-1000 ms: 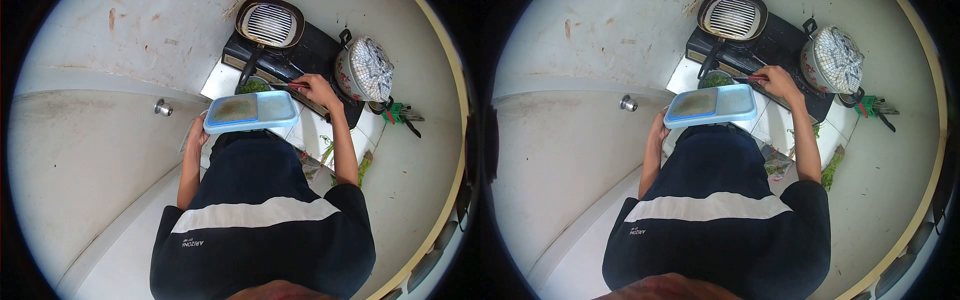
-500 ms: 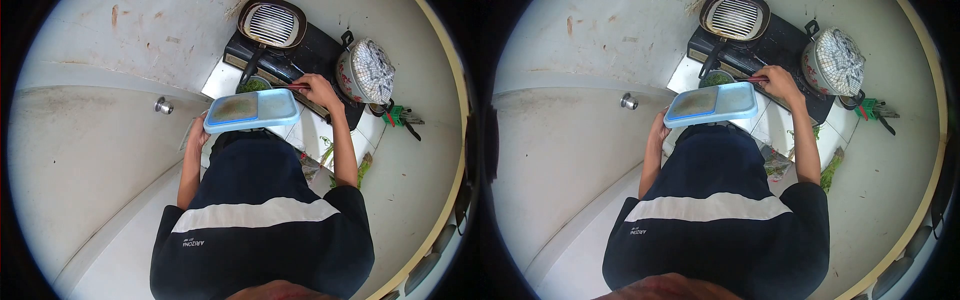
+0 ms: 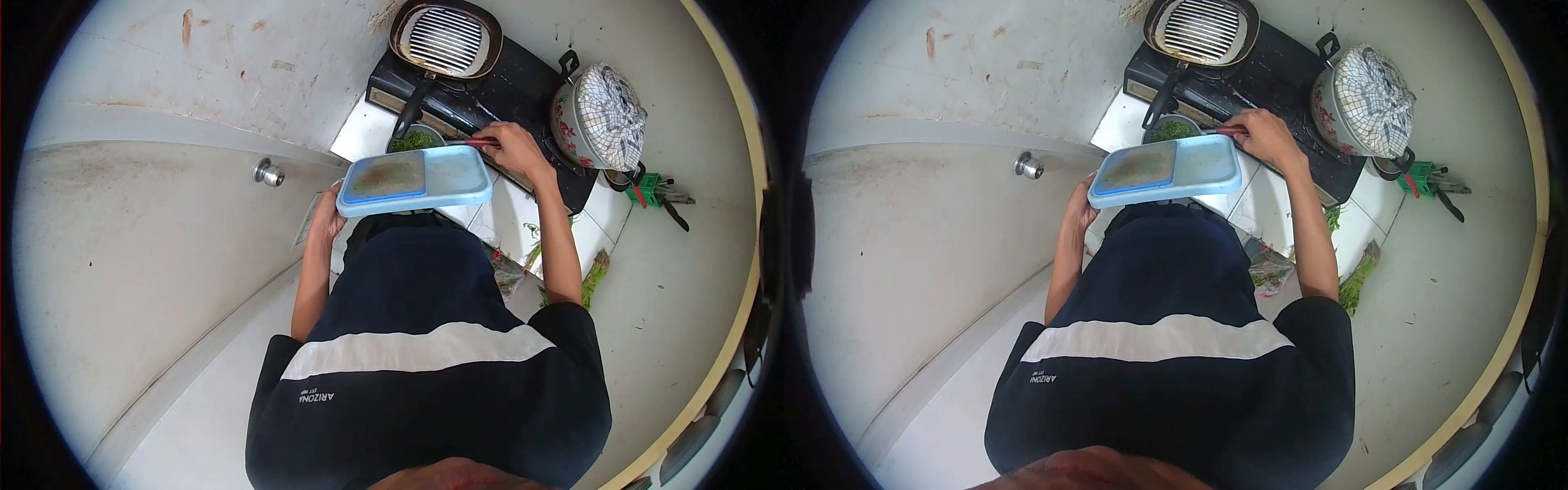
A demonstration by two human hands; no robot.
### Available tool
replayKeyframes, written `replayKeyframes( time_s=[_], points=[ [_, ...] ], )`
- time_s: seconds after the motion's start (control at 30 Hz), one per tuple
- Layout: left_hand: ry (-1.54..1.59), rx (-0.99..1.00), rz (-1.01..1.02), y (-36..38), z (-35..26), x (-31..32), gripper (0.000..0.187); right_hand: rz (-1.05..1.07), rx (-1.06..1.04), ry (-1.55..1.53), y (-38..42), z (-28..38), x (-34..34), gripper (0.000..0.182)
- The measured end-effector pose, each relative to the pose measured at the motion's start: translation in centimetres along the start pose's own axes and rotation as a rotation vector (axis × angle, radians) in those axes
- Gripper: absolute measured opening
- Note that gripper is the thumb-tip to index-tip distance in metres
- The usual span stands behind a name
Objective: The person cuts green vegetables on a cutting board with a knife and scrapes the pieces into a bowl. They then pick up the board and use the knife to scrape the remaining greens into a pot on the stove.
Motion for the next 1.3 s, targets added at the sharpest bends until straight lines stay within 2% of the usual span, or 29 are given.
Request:
replayKeyframes(
  time_s=[0.07, 0.1, 0.17, 0.27, 0.4, 0.47, 0.6, 0.67, 0.8, 0.9, 0.97, 1.1, 1.17, 1.3],
  points=[
    [0.023, 0.002, -0.011, -0.2, 0.1, -0.1, 0.037, -0.155, -0.058, 0.017, 0.0, 0.3, -0.6, 0.032],
    [0.046, 0.003, -0.021, -0.3, 0.2, -0.2, 0.037, -0.155, -0.058, 0.017, 0.0, 0.5, -0.9, 0.032],
    [0.045, 0.000, -0.015, -0.5, 0.3, -0.4, 0.037, 0.001, 0.052, -0.045, 0.0, 0.4, -0.8, 0.031],
    [0.044, -0.007, 0.012, -0.7, 0.2, -0.6, 0.037, 0.063, 0.045, -0.004, 0.0, -0.2, 0.2, 0.032],
    [0.037, -0.002, -0.010, -0.1, 0.1, 0.3, 0.035, 0.046, 0.033, -0.020, 0.2, 0.9, -0.1, 0.032],
    [0.027, -0.004, -0.003, -0.1, 0.1, 0.2, 0.035, -0.069, 0.014, 0.018, 0.2, 1.7, -1.0, 0.031],
    [0.027, 0.003, -0.031, -0.2, 0.0, 0.0, 0.035, -0.121, 0.029, 0.031, 0.3, 1.6, -2.1, 0.030],
    [0.028, 0.000, -0.038, 0.0, -0.1, 0.0, 0.035, 0.039, 0.121, 0.077, 0.6, 1.7, -2.4, 0.030],
    [0.027, -0.004, -0.016, -0.2, -0.4, -0.4, 0.036, 0.060, 0.080, 0.099, 0.9, 1.2, -1.9, 0.029],
    [0.020, 0.003, -0.006, -0.5, -0.5, -0.7, 0.037, -0.010, -0.016, 0.098, 0.7, 1.3, -1.1, 0.029],
    [0.021, 0.010, -0.032, -0.7, -0.4, -1.0, 0.037, -0.194, -0.079, 0.124, 0.8, 1.8, -1.7, 0.030],
    [0.022, 0.001, -0.029, -0.5, -0.4, -1.4, 0.038, -0.130, -0.046, 0.121, 0.7, 2.4, -2.3, 0.032],
    [0.022, -0.004, -0.009, -0.7, -0.4, -1.6, 0.038, 0.017, 0.026, 0.059, 0.7, 2.1, -1.7, 0.032],
    [0.025, 0.000, -0.005, -0.4, -0.5, -1.0, 0.038, 0.000, 0.043, 0.054, 0.8, 1.3, -0.5, 0.032]
  ],
)
Point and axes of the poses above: each hand's wrist, its own y-axis away from the middle knuckle, its own x-axis out of the palm, z = x × y, the point moved 6 cm from there along -y, towards the middle knuckle, and after that the axes turned 7 degrees about -z, right-handed, at the moved point
